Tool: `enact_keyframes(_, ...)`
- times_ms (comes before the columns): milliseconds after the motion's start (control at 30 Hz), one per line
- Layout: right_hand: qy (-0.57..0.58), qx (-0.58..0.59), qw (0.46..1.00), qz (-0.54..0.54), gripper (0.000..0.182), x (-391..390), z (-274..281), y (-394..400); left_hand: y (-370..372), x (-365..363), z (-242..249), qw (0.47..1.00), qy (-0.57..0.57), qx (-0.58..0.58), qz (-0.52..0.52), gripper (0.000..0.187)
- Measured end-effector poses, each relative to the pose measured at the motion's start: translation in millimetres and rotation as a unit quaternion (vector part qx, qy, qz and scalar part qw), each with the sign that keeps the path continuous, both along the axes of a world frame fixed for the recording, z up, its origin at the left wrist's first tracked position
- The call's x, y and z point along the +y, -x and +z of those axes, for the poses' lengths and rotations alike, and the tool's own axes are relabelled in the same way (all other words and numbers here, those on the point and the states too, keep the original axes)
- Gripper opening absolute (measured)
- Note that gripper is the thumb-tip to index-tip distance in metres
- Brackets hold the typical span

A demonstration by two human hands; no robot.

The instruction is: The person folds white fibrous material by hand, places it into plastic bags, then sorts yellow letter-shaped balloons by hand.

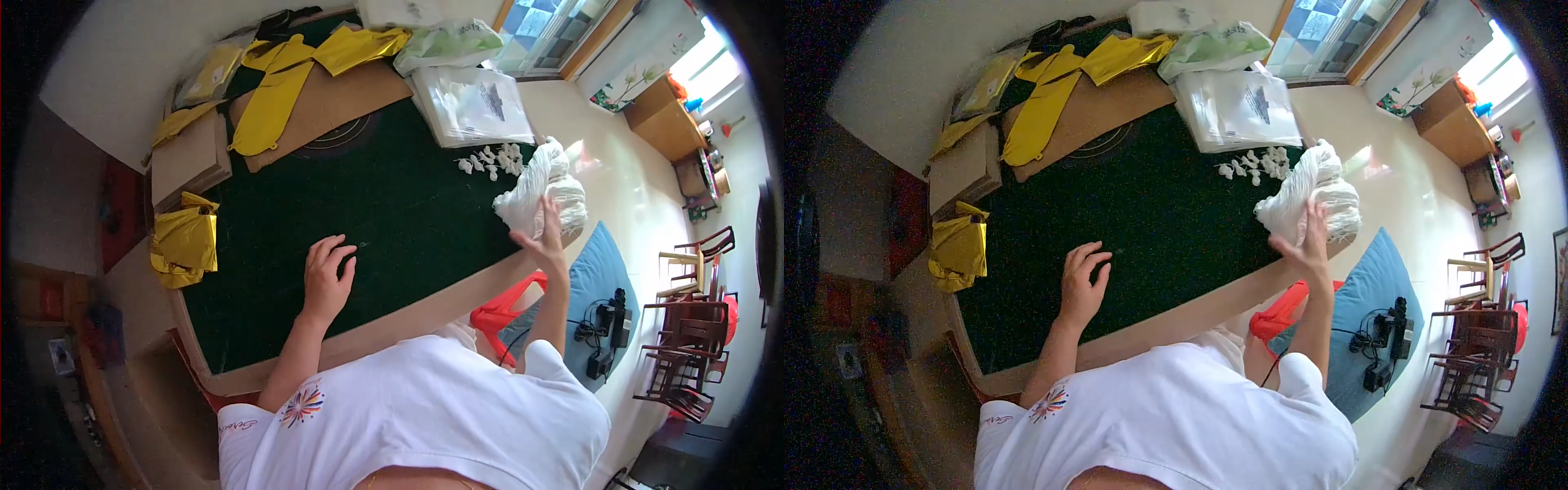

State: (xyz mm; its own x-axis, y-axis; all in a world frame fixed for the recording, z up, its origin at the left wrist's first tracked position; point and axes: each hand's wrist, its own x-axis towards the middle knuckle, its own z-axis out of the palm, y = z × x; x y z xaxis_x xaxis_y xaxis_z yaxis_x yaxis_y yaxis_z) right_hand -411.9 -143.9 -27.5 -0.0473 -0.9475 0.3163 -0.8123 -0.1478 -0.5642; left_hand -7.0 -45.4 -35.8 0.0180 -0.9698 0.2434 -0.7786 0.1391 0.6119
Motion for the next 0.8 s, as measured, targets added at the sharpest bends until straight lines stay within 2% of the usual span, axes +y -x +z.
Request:
enact_keyframes(67, -0.106, 0.143, 0.983, 0.042, 0.095, 13.5, 14.8, 3.2, 1.5, -3.4, 1.6, 1.000, -0.005, -0.004, -0.005, 0.018)
enact_keyframes(100, -0.108, 0.143, 0.983, 0.038, 0.095, 11.8, 14.8, 9.8, 1.8, -4.4, 2.1, 1.000, -0.008, -0.005, -0.004, 0.018)
enact_keyframes(167, -0.173, 0.236, 0.956, 0.009, 0.098, 0.1, 14.5, 34.6, 1.8, -5.5, 2.6, 1.000, -0.014, -0.007, -0.007, 0.018)
enact_keyframes(233, -0.158, 0.246, 0.956, 0.022, 0.099, -15.9, 17.0, 54.6, 1.3, -4.2, 2.8, 1.000, -0.015, -0.006, -0.007, 0.017)
enact_keyframes(300, -0.242, 0.333, 0.911, -0.034, 0.097, -33.9, 27.9, 63.2, 0.5, -3.7, 3.4, 1.000, -0.013, -0.008, -0.010, 0.016)
enact_keyframes(400, -0.200, 0.355, 0.913, 0.009, 0.092, -58.0, 12.9, 85.6, 1.7, -5.5, 3.5, 1.000, -0.010, -0.004, -0.007, 0.016)
enact_keyframes(433, -0.202, 0.356, 0.913, 0.009, 0.092, -58.2, 13.2, 84.4, 1.5, -4.2, 3.2, 1.000, -0.013, -0.003, -0.004, 0.016)
enact_keyframes(500, -0.141, 0.358, 0.923, 0.004, 0.076, -62.2, 14.9, 79.1, 1.3, -4.9, 2.9, 1.000, -0.010, -0.003, -0.004, 0.016)
enact_keyframes(533, -0.143, 0.358, 0.923, 0.004, 0.076, -63.5, 13.4, 79.0, 1.3, -4.0, 2.7, 1.000, -0.009, -0.004, -0.006, 0.016)
enact_keyframes(600, -0.110, 0.274, 0.955, 0.021, 0.060, -62.4, 9.4, 80.2, 1.1, -3.4, 3.8, 1.000, -0.011, -0.003, -0.007, 0.016)
enact_keyframes(733, -0.102, 0.229, 0.967, 0.043, 0.053, -43.3, 28.3, 55.6, 1.6, -4.4, 6.0, 1.000, -0.012, 0.001, -0.007, 0.016)
enact_keyframes(800, -0.110, 0.175, 0.973, 0.106, 0.053, -32.5, 28.5, 44.1, 2.4, -5.2, 6.3, 1.000, -0.010, 0.008, -0.002, 0.015)
